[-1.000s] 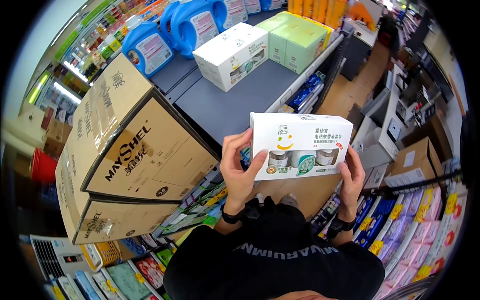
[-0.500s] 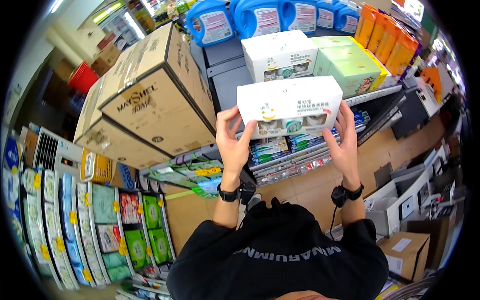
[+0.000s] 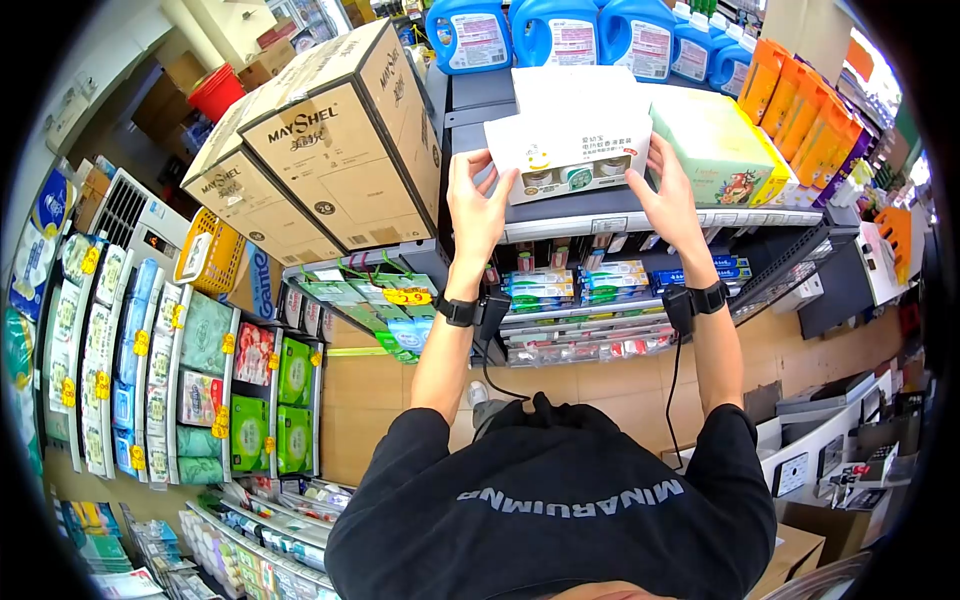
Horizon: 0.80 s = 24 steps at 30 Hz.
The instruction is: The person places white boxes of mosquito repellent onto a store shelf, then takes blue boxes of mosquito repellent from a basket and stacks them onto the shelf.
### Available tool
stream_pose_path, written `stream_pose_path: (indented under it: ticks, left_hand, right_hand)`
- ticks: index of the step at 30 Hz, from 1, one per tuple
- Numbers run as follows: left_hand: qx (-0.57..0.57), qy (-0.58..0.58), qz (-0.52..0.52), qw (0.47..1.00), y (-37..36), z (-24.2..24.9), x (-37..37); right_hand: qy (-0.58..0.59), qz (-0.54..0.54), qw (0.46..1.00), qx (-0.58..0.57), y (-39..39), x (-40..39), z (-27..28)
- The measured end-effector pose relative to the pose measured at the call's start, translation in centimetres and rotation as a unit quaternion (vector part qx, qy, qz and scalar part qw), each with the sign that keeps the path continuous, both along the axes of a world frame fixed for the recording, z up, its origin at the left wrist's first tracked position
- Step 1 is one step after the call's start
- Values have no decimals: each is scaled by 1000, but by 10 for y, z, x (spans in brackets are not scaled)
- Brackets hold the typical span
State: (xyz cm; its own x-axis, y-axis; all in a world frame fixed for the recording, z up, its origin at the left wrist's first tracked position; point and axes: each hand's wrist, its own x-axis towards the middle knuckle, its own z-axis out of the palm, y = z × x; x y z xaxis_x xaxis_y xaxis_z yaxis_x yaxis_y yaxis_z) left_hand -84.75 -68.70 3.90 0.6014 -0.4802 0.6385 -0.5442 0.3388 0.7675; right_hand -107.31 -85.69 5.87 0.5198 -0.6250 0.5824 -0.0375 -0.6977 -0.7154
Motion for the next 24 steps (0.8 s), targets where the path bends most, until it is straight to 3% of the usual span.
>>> stream_pose_path:
  ticks: [7,13,15,16,18,24]
  left_hand:
    - [24,-15,20,999,-13,1,-2]
    - [45,-45,60,996,-20,5,-3]
    - [68,-42,66,995,-19,6,-5]
    - [69,-43,64,995,-20,6,-6]
    - [86,-44,74,993,-22,6,-8]
    - [95,-50,74,992,-34,5,-10]
  right_hand:
    - [32,7,999,-29,-19,5,-16]
    - [162,-10,986,44,3,-6,7]
    - [155,-128,969,-145,17,-10,6]
    - [155,-130,969,-143,21,-9,9]
    - [119,-103,953,-258,31,-6,17]
    - [156,-82,947,-268,18,11,4]
